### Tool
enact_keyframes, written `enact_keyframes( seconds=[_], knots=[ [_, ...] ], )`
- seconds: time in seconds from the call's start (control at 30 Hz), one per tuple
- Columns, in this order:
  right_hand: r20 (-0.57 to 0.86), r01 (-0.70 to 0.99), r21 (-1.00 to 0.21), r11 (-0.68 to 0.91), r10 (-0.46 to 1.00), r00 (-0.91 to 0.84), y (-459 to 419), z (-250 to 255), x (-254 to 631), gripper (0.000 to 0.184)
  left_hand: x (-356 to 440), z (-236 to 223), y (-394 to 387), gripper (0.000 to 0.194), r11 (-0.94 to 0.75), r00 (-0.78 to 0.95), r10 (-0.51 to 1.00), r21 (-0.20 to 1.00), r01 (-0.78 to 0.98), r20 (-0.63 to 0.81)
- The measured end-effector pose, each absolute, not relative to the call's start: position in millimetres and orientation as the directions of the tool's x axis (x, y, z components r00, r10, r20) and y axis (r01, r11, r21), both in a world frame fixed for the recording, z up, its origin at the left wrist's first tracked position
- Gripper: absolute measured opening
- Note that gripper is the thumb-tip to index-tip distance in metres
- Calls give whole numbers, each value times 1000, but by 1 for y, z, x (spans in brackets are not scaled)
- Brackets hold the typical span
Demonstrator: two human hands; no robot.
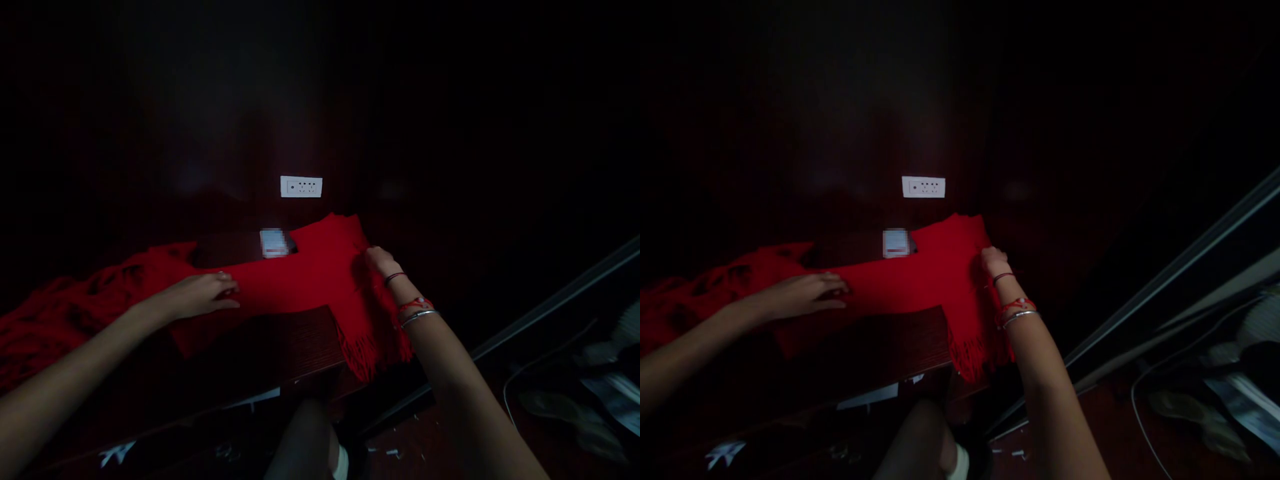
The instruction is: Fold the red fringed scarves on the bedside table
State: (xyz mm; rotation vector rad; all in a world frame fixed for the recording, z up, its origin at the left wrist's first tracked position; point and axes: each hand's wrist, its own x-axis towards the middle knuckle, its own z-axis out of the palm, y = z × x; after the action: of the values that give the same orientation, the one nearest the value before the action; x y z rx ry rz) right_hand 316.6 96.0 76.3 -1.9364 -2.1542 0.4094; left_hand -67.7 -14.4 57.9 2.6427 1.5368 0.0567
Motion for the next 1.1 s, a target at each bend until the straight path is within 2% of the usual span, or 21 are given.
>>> enact_keyframes(
  seconds=[0.07, 0.13, 0.27, 0.37, 0.5, 0.63, 0.73, 0.83, 0.93, 1.1],
  knots=[
    [-33, 943, -291, 159, 984, -176, 94, 78, 300, 22, -32, 51, -17, 38, -576, 571, 816, 41, 816, 89],
    [-46, 931, -260, 257, 959, -278, 87, 79, 287, 19, 2, 41, -16, 41, -661, 658, 747, -1, 751, 95],
    [-77, 879, -232, 417, 893, -443, 64, 72, 279, 25, 37, 19, -6, 47, -674, 674, 739, -39, 738, -23],
    [-67, 811, -192, 553, 817, -573, 48, 58, 285, 33, 31, 10, 8, 50, -627, 627, 779, -6, 779, -25],
    [-5, 731, -174, 660, 742, -671, 35, 39, 285, 42, 6, 5, 28, 50, -592, 589, 806, 115, 798, 64],
    [127, 729, -67, 682, 730, -671, 26, 30, 259, 55, -16, 7, 42, 45, -505, 467, 860, 221, 834, 203],
    [230, 773, 73, 630, 743, -628, 21, 28, 236, 36, -25, 8, 42, 37, -466, 400, 874, 246, 850, 276],
    [255, 805, 146, 575, 765, -592, 21, 27, 225, 21, -27, 5, 37, 33, -507, 435, 841, 192, 840, 321],
    [248, 816, 153, 558, 777, -578, 25, 26, 231, 20, -25, -1, 32, 30, -538, 477, 815, 123, 834, 331],
    [387, 841, 43, 540, 767, -512, 36, 29, 253, 19, -20, -5, 29, 33, -522, 494, 795, -18, 853, 353]
  ],
)
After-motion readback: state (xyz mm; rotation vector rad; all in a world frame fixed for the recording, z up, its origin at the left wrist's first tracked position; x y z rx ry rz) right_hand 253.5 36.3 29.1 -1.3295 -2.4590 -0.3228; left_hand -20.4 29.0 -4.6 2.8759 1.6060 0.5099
